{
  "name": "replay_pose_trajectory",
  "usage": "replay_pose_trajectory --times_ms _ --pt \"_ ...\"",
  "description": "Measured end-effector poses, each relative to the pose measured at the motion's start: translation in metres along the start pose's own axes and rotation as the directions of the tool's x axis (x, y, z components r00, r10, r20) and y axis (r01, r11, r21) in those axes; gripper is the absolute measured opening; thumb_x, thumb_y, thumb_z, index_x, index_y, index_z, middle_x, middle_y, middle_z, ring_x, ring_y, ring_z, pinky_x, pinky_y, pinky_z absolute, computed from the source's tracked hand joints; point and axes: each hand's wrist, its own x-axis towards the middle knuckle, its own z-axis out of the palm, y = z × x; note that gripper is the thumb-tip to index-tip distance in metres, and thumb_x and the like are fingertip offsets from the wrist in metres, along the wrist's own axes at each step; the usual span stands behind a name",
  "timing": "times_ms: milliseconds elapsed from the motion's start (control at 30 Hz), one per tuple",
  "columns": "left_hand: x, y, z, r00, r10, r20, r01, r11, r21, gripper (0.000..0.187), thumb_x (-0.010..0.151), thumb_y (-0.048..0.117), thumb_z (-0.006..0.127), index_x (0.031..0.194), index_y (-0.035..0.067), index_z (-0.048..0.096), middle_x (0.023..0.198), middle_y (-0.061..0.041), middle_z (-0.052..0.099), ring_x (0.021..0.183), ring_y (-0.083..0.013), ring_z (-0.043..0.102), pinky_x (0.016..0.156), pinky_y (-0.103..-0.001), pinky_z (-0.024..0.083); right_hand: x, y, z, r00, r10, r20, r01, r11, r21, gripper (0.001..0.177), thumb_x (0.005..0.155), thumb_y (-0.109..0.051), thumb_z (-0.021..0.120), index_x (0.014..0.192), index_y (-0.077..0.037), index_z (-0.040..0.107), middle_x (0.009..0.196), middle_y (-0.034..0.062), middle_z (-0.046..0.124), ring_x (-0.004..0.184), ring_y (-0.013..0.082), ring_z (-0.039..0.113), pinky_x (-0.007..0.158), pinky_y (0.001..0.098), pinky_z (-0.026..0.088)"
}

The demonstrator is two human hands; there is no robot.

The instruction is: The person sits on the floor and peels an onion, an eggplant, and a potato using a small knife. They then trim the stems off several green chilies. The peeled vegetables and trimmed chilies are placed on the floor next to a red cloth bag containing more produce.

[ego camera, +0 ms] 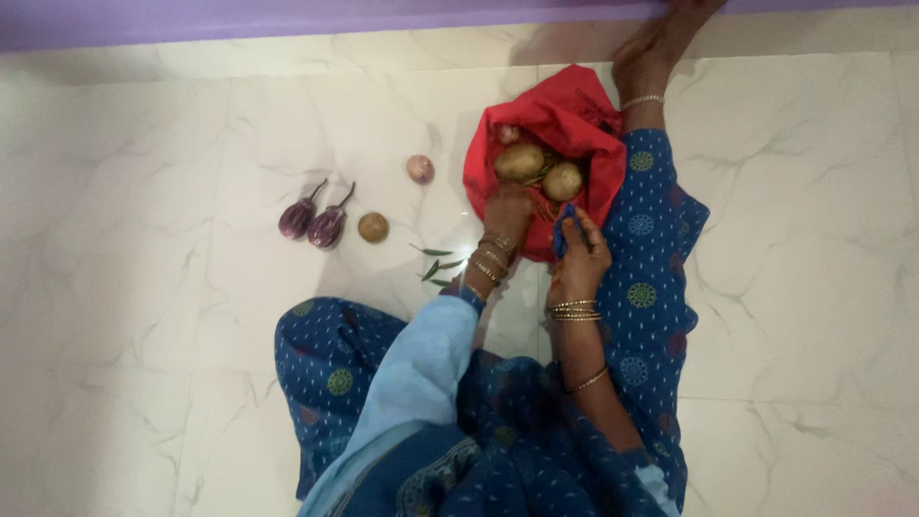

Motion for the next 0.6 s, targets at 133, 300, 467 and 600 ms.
replay_pose_trajectory --times_ms 133,300,467,600 --pt "0.012 0.004 -0.006 0.994 0.101 -0.033 -0.101 0.995 0.0 0.014 0.082 0.016 0.063 0.088 0.006 0.072 0.091 -0.014 0.069 0.09 -0.0303 0.066 0.079 -0.045 0.054 -0.006 -0.003 -0.002 0.995 0.104 -0.013 -0.104 0.995 -0.01 0.025 0.093 -0.005 0.073 0.118 -0.005 0.073 0.093 0.0019 0.071 0.064 0.0079 0.057 0.046 0.0223 0.037" --pt "0.011 0.012 -0.06 0.945 -0.279 -0.169 0.129 0.796 -0.592 0.011 0.083 0.008 0.07 0.092 0.004 0.075 0.091 -0.017 0.073 0.087 -0.0332 0.07 0.078 -0.041 0.056 -0.003 -0.006 -0.001 0.998 0.059 -0.003 -0.059 0.995 0.076 0.023 0.09 -0.004 0.072 0.113 -0.004 0.073 0.099 0.0018 0.073 0.079 0.0102 0.067 0.064 0.0244 0.058" --pt "-0.032 0.022 -0.142 0.878 -0.415 0.239 0.361 0.246 -0.899 0.023 0.091 0.005 0.069 0.113 0.001 0.074 0.086 -0.01 0.075 0.078 -0.0167 0.069 0.07 -0.03 0.055 -0.037 -0.026 0.006 0.835 -0.448 0.319 0.545 0.752 -0.371 0.019 0.095 0.0 0.071 0.114 -0.001 0.074 0.108 0.0104 0.074 0.096 0.0181 0.069 0.084 0.0265 0.054" --pt "-0.077 0.019 -0.2 0.865 -0.355 0.354 0.389 0.03 -0.921 0.017 0.097 0.007 0.067 0.111 0.001 0.074 0.088 -0.004 0.075 0.076 -0.009 0.07 0.068 -0.024 0.057 -0.096 -0.065 0.004 0.669 -0.497 0.553 0.725 0.601 -0.338 0.017 0.095 0.002 0.071 0.111 -0.001 0.074 0.104 0.0138 0.073 0.096 0.021 0.071 0.085 0.0285 0.055"
